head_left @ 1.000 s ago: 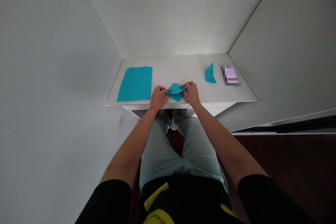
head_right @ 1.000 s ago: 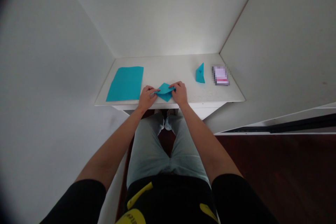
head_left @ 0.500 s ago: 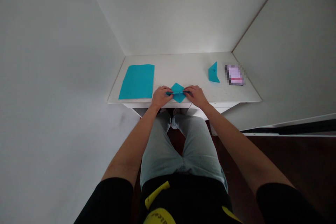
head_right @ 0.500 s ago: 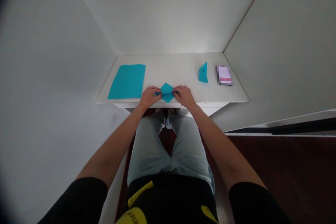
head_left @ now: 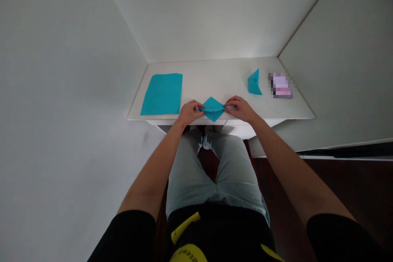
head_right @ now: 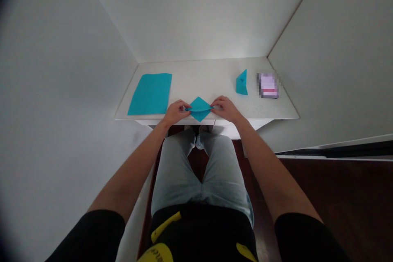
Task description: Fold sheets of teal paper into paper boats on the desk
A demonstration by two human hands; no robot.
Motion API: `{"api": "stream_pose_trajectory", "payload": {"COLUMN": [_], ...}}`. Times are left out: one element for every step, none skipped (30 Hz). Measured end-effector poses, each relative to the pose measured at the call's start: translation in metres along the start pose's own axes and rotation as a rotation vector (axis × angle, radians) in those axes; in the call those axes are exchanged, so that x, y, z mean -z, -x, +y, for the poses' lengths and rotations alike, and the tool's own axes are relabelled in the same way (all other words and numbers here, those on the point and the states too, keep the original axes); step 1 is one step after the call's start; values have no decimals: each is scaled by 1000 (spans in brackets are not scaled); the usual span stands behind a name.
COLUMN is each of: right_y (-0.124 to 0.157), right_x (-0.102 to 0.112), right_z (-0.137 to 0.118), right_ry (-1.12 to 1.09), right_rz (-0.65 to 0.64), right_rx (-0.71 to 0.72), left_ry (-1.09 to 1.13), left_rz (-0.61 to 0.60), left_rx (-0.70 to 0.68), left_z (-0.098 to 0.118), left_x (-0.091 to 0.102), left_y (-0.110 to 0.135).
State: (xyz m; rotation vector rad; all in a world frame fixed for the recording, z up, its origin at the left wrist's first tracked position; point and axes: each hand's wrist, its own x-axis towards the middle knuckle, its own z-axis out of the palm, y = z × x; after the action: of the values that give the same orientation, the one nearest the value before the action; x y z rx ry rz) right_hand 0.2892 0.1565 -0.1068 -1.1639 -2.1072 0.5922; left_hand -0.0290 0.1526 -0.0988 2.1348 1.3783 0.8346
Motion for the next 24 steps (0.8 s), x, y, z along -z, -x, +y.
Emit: {"api": "stream_pose_trajectory", "payload": {"right_y": [1,1,1,1,1,0,-1,-2,-3,-5,-5,-6,-6,-6,-5,-4,-3,-1,0,1,2,2,3,2], "right_x": [0,0,-1,-2,-3,-4,-6,-8,-11,-13,-16,-18,-20,-21,-21,-21,-20,-19,-18,-17,-16,-15,-16,-18], "right_z": [1,1,1,1,1,0,-2,-3,-5,-7,-9,-11,-13,-15,-17,-18,-19,-21,-22,-23,-25,-27,-29,-31], "right_ry": [8,12,12,11,8,6,7,16,38,76,126,177,223,258,280,291,297,301,306,309,311,311,312,315], "right_rz": [8,8,5,0,-6,-8,-4,7,22,41,58,67,68,63,58,53,50,48,48,47,45,41,34,22], "right_rx": [0,8,22,36,43,39,21,-11,-49,-87,-114,-124,-118,-99,-74,-49,-26,-8,4,9,9,4,-3,-7], "left_ry": [-1,1,3,4,3,-2,-14,-32,-52,-72,-91,-108,-124,-140,-160,-181,-203,-225,-246,-266,-282,-297,-311,-325], "left_rz": [-10,-22,-35,-46,-52,-53,-50,-44,-39,-37,-40,-46,-55,-64,-71,-73,-72,-67,-61,-55,-54,-54,-53,-48], "left_rx": [-1,-7,-15,-22,-27,-28,-26,-22,-20,-22,-29,-39,-49,-58,-64,-67,-68,-68,-68,-69,-71,-74,-76,-79], "left_z": [0,1,1,2,3,3,4,5,6,7,7,7,7,7,7,7,7,8,8,9,10,11,13,14], "left_x": [1,2,3,4,4,4,4,4,4,3,3,3,2,2,2,2,2,1,0,0,-1,-2,-3,-3], "left_y": [0,1,1,2,2,2,1,1,0,0,-1,-1,-1,-1,-1,0,1,2,3,5,6,7,8,9]}}
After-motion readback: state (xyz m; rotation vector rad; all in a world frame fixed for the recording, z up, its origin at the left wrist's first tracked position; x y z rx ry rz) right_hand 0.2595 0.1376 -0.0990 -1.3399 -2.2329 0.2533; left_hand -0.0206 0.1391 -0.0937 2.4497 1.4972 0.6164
